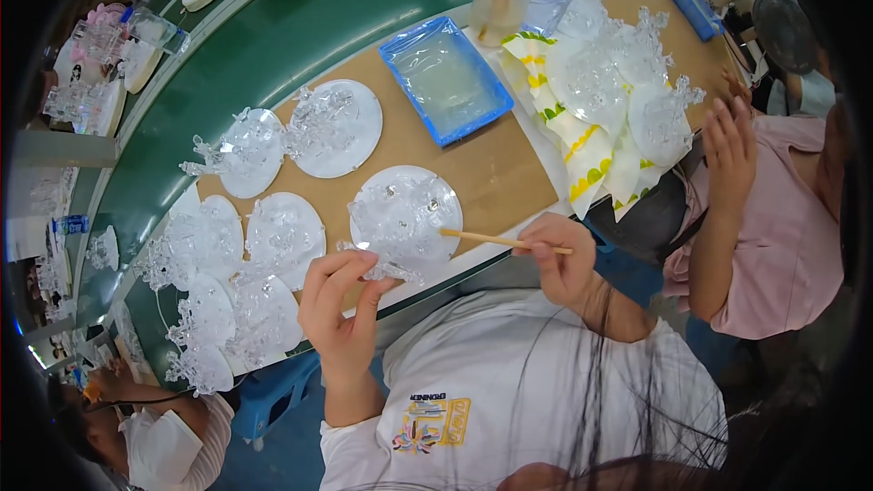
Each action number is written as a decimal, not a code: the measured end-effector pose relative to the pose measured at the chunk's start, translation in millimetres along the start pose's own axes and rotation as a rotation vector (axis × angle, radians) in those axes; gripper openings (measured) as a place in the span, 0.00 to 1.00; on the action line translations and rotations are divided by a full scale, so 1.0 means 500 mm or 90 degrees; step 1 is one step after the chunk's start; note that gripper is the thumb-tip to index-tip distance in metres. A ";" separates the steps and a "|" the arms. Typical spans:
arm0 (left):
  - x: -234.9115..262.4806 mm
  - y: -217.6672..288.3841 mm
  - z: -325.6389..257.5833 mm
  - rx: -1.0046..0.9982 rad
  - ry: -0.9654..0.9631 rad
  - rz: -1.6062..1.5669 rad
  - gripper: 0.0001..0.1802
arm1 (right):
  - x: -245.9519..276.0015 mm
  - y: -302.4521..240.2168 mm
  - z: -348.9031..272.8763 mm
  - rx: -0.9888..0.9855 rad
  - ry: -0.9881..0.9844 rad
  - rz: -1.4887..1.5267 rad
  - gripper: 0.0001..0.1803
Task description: Applying adhesive to decorative lighting fixture parts using a wooden applicator stick.
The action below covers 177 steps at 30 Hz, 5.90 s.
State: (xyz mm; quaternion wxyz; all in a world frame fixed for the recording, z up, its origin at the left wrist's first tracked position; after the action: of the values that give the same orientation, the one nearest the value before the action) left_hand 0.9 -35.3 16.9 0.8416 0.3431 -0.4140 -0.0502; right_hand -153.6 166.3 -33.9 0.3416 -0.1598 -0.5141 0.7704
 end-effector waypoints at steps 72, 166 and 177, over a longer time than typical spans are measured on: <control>0.007 0.073 -0.022 -0.172 0.071 0.178 0.14 | -0.056 -0.042 -0.028 0.075 -0.083 0.042 0.03; -0.079 0.022 0.091 -0.034 -0.164 -0.206 0.16 | 0.028 0.026 0.027 0.049 -0.012 0.029 0.03; -0.089 0.018 0.090 -0.009 -0.136 -0.201 0.15 | 0.019 0.006 0.006 0.091 -0.036 0.050 0.01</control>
State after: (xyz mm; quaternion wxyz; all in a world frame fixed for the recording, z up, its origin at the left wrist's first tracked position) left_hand -62.9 -36.5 12.0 0.7771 0.3905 -0.4417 -0.2204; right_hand -163.3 170.2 -34.5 0.3071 -0.1328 -0.4608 0.8220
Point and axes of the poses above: each hand's wrist, its own z-axis towards the middle knuckle, its own x-axis out of the back of the hand, y = z × x, the point moved 5 cm from there along z, towards the middle knuckle, and after that the axes turned 13 degrees about z, right-handed, at the moved point
